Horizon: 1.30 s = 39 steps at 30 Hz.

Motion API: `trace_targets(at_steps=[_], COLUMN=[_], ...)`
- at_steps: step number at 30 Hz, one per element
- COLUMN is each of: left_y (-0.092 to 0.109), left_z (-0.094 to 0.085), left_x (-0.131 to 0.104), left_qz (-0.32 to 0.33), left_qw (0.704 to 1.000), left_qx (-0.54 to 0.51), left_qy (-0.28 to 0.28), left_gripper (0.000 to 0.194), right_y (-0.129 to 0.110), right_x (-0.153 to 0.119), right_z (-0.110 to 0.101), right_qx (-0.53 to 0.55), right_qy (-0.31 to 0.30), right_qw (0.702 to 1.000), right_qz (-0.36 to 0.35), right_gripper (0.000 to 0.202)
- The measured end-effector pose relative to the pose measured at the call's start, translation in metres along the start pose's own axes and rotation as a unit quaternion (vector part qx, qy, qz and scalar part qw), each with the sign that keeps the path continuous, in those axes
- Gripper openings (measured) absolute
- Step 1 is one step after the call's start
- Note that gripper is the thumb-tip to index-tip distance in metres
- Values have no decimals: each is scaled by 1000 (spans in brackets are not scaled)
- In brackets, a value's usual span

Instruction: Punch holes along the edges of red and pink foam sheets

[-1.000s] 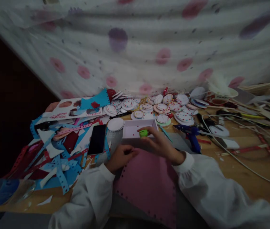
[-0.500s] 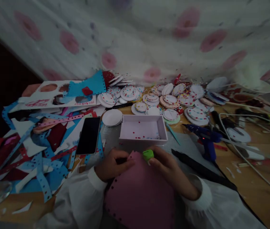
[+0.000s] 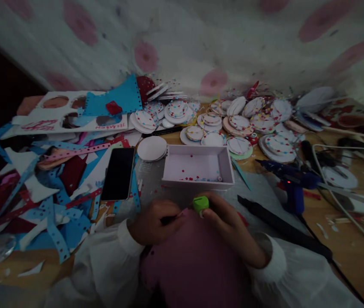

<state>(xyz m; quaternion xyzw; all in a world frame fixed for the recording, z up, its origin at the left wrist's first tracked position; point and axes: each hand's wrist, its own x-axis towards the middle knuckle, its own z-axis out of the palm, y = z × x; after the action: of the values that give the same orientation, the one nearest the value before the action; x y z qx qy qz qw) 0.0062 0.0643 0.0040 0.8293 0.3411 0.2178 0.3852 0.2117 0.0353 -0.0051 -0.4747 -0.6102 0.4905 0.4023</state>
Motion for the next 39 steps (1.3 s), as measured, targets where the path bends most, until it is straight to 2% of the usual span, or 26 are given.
trace_targets(at_steps=[10,15,20,25,39], left_y=[2,1,3,7,4], left_z=[-5,-4,-2,-4,-5], left_x=[1,1,1,1,1], left_qz=[-45,-71,-76,-107,-81], left_qw=[994,991,989,980,984], left_qx=[-86,-107,-130,-165,-156], left_qy=[-42,-41,-9,-24,-1], left_gripper=[39,39,37,39,37], right_y=[-1,-3,0,6,2], right_x=[0,3,4,0,0], right_z=[-3,-2,-1,2,0], right_qx=[15,28,54,89,78], right_qy=[-16,-31,-28,-20,-22], right_qw=[1000,999,996,989,992], right_qz=[9,25,66,118,93], right_gripper=[26,26,34,43,42])
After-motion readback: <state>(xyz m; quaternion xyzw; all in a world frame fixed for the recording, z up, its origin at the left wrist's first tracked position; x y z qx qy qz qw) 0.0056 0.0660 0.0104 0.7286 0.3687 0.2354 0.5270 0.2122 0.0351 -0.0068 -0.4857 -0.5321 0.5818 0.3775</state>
